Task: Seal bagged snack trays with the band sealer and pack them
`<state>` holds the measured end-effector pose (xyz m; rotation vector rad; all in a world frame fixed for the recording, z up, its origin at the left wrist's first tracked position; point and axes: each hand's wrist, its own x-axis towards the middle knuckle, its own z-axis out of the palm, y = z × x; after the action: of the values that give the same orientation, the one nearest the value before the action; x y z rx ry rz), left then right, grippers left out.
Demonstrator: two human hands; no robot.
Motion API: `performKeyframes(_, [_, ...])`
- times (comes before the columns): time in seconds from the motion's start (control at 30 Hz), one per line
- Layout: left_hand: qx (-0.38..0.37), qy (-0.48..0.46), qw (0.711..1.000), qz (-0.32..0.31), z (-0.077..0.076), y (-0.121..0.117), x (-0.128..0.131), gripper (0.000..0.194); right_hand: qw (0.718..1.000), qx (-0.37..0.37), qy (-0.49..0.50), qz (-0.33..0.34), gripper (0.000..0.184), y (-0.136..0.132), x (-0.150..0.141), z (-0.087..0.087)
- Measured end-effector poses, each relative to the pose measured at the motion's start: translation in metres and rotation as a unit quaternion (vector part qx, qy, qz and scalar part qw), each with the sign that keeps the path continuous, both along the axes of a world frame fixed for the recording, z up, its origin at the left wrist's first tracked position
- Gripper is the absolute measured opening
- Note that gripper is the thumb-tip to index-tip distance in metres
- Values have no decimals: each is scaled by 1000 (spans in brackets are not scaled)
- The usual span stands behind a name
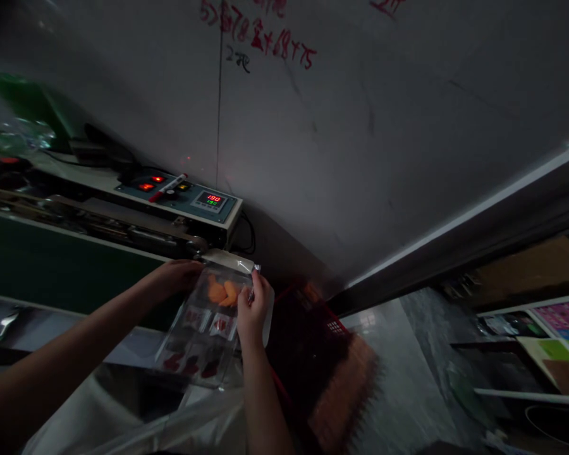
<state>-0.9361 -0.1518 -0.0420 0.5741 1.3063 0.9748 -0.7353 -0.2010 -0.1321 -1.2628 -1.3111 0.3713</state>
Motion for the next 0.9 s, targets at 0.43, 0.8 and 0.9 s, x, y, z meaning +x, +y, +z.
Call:
performKeyframes(0.43, [13, 32, 999, 39, -5, 4, -8, 31, 999, -20, -16, -27, 47, 4, -15, 4])
performKeyframes(0.8, [27, 19, 995, 92, -2, 3, -17, 22, 1000, -9, 18, -19, 45, 19, -41, -7])
performKeyframes(0.9, [27, 32, 994, 101, -4, 5, -27, 25, 999, 5, 26, -24, 43, 23, -51, -6])
